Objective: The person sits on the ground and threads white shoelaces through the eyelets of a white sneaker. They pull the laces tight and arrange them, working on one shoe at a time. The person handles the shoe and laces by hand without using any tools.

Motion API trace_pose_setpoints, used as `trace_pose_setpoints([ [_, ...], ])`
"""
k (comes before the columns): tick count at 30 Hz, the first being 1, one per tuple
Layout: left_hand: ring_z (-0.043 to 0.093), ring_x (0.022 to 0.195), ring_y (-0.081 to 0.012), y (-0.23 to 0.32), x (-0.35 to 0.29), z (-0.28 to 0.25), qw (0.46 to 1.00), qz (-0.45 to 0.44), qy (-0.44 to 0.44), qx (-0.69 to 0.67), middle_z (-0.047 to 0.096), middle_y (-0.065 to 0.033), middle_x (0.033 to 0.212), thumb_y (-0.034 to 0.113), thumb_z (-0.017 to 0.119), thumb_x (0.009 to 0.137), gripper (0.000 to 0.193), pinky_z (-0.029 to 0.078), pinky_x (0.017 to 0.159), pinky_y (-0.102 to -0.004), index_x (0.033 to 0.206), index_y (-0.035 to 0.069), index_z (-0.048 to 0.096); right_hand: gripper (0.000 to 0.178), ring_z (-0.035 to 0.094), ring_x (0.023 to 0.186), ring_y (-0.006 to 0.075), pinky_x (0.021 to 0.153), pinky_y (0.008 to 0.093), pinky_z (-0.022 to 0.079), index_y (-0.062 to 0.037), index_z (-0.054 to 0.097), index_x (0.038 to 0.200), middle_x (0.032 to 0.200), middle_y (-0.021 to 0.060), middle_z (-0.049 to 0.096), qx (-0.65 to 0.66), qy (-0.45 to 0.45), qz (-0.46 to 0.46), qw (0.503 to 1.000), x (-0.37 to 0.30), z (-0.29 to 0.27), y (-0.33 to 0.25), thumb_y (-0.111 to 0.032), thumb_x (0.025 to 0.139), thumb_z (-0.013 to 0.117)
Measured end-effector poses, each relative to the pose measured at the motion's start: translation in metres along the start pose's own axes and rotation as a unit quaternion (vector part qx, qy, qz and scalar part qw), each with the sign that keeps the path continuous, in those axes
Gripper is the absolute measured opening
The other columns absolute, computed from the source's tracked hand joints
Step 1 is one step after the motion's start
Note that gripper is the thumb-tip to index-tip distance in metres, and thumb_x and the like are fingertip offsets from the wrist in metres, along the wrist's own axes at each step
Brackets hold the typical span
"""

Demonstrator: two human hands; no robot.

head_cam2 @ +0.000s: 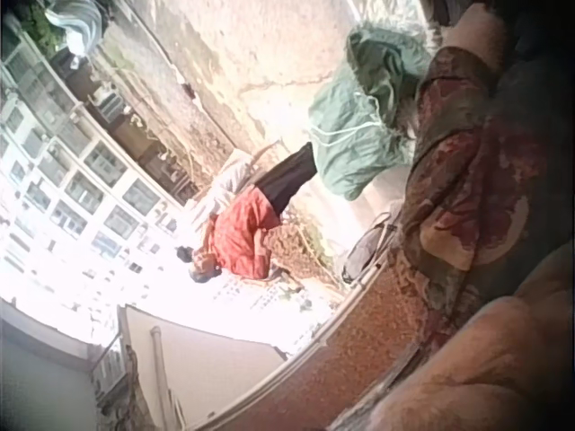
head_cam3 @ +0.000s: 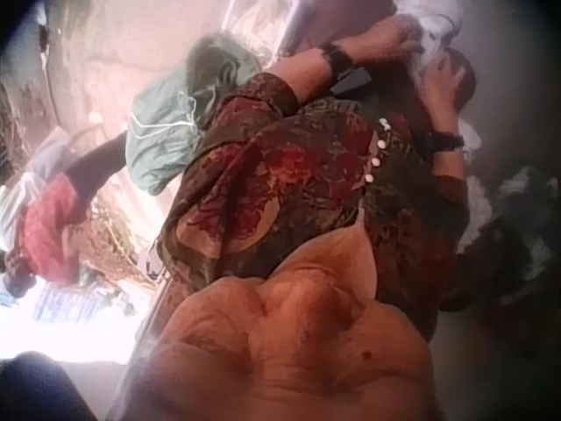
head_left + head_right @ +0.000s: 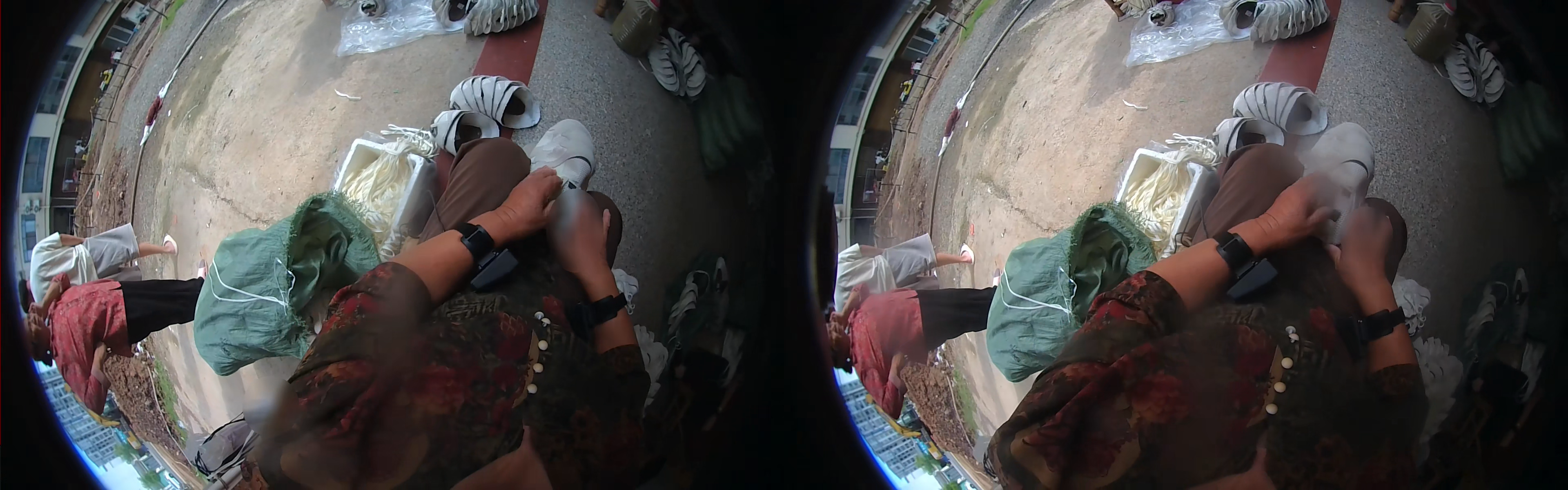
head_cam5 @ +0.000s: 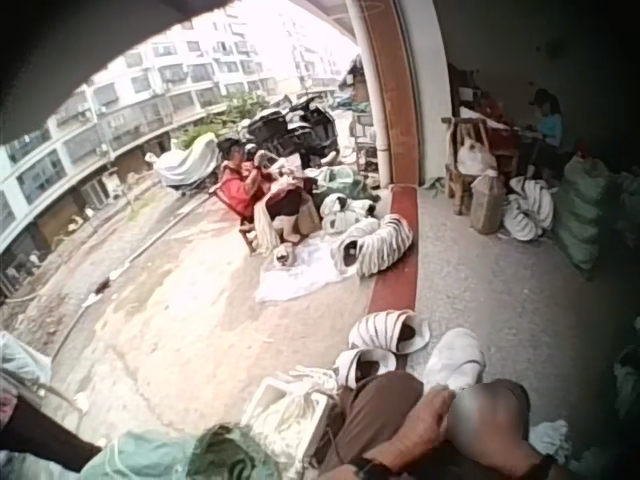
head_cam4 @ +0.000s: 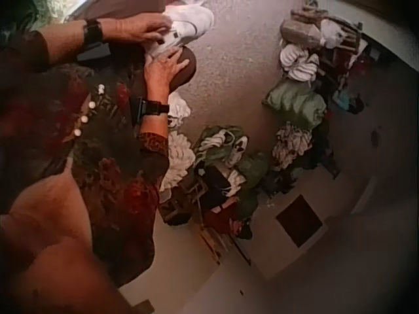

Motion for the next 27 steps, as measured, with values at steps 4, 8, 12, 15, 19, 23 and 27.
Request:
trace_pose_setpoints([
  [4,0.062,0.088,-0.0227,-0.054,-0.008,-0.088,0.976,-0.001,0.172,-0.131,0.062,-0.015,0.095,0.006,0.059,0.081,0.02,0.048,0.079,-0.0306,0.1,-0.001,0.059,0.064,0.032,0.125,0.0405,0.105,0.0504,0.023,0.0042,0.037,0.128,0.132,0.0267,0.036,0.047,0.064,0.04,0.996,-0.01,-0.006,0.025,-0.023,0.078,0.066],
  [8,0.058,0.104,-0.0227,-0.181,-0.062,-0.165,0.941,-0.275,0.195,-0.033,0.061,-0.0166,0.113,0.014,0.056,0.082,0.04,0.045,0.088,-0.031,0.119,-0.002,0.055,0.047,0.037,0.123,0.0386,0.103,0.0435,0.028,-0.0012,0.042,0.128,0.131,0.0237,0.039,0.216,0.134,0.16,0.954,-0.014,0.004,0.07,-0.02,0.087,0.056],
  [12,0.051,0.113,-0.0332,-0.262,-0.12,-0.177,0.931,-0.3,0.136,0.16,0.055,-0.0227,0.119,0.009,0.056,0.076,0.046,0.04,0.096,-0.0353,0.12,-0.002,0.052,0.044,0.039,0.121,0.0381,0.102,0.0411,0.029,-0.0002,0.041,0.128,0.129,0.0236,0.041,0.229,0.14,0.16,0.95,-0.011,0.016,0.081,-0.019,0.09,0.052],
  [15,0.046,0.117,-0.035,-0.298,-0.14,-0.165,0.92,-0.318,0.131,0.188,0.05,-0.0234,0.123,0.007,0.056,0.074,0.046,0.036,0.099,-0.0364,0.119,-0.002,0.051,0.044,0.039,0.121,0.038,0.102,0.0412,0.03,0.0002,0.041,0.128,0.129,0.0239,0.041,0.192,0.134,0.171,0.957,-0.008,0.017,0.081,-0.018,0.09,0.052],
  [19,0.045,0.117,-0.0372,-0.323,-0.142,-0.176,0.885,-0.354,0.218,0.207,0.047,-0.0234,0.126,0.006,0.055,0.074,0.044,0.036,0.1,-0.0386,0.117,-0.002,0.051,0.044,0.039,0.121,0.0378,0.102,0.0412,0.03,0.0003,0.041,0.128,0.129,0.0241,0.04,0.183,0.119,0.18,0.959,-0.002,0.012,0.078,-0.016,0.089,0.052],
  [23,0.044,0.115,-0.0397,-0.337,-0.13,-0.195,0.863,-0.353,0.19,0.307,0.044,-0.0235,0.128,0.005,0.05,0.075,0.039,0.035,0.099,-0.0433,0.113,0.0,0.056,0.044,0.039,0.121,0.0375,0.102,0.0413,0.03,0.0006,0.041,0.128,0.129,0.0238,0.041,0.189,0.106,0.189,0.958,0.003,0.008,0.074,-0.015,0.088,0.052],
  [27,0.046,0.112,-0.0405,-0.356,-0.118,-0.21,0.861,-0.35,0.122,0.348,0.046,-0.0243,0.126,0.005,0.049,0.074,0.032,0.037,0.096,-0.0446,0.103,0.001,0.062,0.044,0.039,0.121,0.037,0.102,0.0412,0.03,0.0007,0.04,0.128,0.129,0.0234,0.041,0.174,0.1,0.197,0.96,0.005,0.006,0.072,-0.014,0.088,0.052],
])
Point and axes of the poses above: each hand's wrist, its own x-axis towards the middle knuckle, its own z-axis out of the palm, y = z × x, the point moved 6 cm from there along x, towards the middle knuckle
